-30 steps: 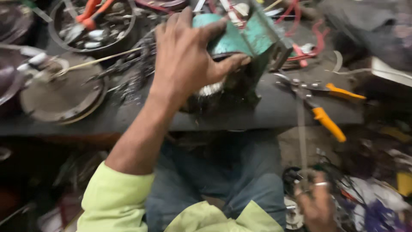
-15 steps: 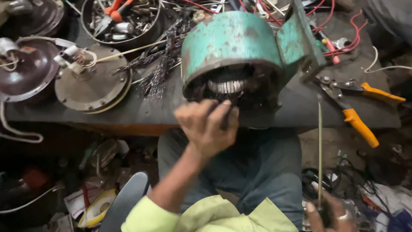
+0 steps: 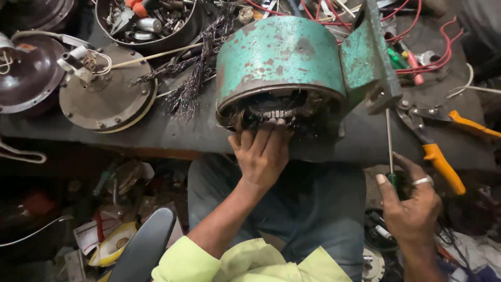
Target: The person uses pliers to cut and remove copper windings from a green cylindrical motor housing. They also use a screwdriver to pry and adjust the internal components while working at a cluttered workbench.
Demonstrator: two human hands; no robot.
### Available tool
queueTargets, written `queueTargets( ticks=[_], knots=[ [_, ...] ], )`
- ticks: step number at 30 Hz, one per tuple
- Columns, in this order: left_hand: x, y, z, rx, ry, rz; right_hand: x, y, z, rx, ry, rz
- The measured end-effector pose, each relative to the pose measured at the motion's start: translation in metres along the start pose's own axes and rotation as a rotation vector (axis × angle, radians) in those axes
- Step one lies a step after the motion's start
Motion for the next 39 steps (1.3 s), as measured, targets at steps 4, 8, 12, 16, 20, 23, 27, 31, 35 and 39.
queueTargets(
  ticks=[4,8,12,16,20,23,27,31,35,39],
  knots=[
    [-0.002,0.002,-0.006,0.018,0.022,-0.081,0.007,-0.003,-0.003,-0.018,-0.154,0.014],
    [-0.003,-0.006,-0.006,0.050,0.047,-0.067,0.007,0.008,-0.027,0.201,-0.316,-0.009],
    [-0.012,-0.018,-0.006,-0.017,0.145,-0.015,-0.033,0.054,-0.061,0.177,-0.328,-0.085],
    [-0.055,-0.007,-0.016,-0.173,0.232,-0.081,-0.065,0.113,-0.133,-0.074,-0.114,0.037],
    [-0.023,0.047,-0.009,-0.956,0.883,0.258,-0.041,0.184,-0.161,-0.379,0.264,0.375],
    [0.008,0.082,-0.024,-1.452,1.334,0.385,-0.048,0.186,-0.128,-0.300,0.352,0.172],
    [0.032,0.090,-0.018,-1.507,1.314,0.437,-0.059,0.154,-0.048,-0.195,0.299,0.164],
    [0.043,0.094,-0.011,-1.538,1.326,0.442,-0.055,0.135,0.002,-0.042,0.427,0.187],
    [0.048,0.095,-0.005,-1.534,1.367,0.415,-0.049,0.124,0.029,0.007,0.429,0.245],
    [0.053,0.098,-0.005,-1.548,1.382,0.413,-0.050,0.125,0.036,-0.024,0.495,0.210]
  ],
)
Point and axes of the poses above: each hand's wrist, its own y-axis away from the middle knuckle, its own x-axis out of the palm, z = x × y, the point moved 10 cm from there along -y, towards the middle knuckle, and after that the axes turned 15 degrees about -z, right-handed, at the moved point
